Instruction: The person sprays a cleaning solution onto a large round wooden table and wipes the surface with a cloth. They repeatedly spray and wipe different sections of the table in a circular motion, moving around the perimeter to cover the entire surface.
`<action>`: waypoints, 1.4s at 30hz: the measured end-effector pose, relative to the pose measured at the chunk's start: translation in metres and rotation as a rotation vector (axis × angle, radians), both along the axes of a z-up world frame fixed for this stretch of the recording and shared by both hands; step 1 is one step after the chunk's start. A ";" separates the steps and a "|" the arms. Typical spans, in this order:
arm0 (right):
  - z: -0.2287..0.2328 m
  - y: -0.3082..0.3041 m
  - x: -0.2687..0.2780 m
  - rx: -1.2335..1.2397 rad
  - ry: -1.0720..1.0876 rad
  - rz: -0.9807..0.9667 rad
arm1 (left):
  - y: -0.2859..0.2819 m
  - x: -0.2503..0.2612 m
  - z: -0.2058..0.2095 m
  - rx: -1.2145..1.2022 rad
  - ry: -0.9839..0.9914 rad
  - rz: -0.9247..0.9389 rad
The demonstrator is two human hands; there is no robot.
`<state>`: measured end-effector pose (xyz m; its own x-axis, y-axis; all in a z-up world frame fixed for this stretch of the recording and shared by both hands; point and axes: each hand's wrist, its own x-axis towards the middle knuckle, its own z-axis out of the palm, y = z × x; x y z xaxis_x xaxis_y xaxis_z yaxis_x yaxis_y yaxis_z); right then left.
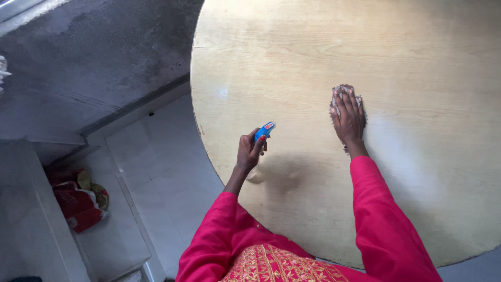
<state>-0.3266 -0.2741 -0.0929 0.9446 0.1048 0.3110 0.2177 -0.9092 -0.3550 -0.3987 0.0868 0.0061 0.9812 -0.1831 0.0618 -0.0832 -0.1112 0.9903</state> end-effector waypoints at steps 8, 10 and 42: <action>-0.008 0.034 -0.070 -0.004 -0.007 0.034 | -0.008 -0.018 -0.012 0.076 -0.078 -0.035; -0.013 0.054 -0.105 -0.023 0.034 0.088 | -0.006 -0.016 -0.019 0.066 -0.101 -0.027; -0.032 -0.058 -0.395 -0.101 0.130 -0.095 | -0.003 -0.054 -0.027 -0.043 -0.203 0.176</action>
<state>-0.7213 -0.3320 -0.1253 0.9834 0.0379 0.1776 0.0874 -0.9560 -0.2801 -0.4523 0.0840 -0.0211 0.9644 -0.0035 0.2645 -0.2636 -0.0997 0.9595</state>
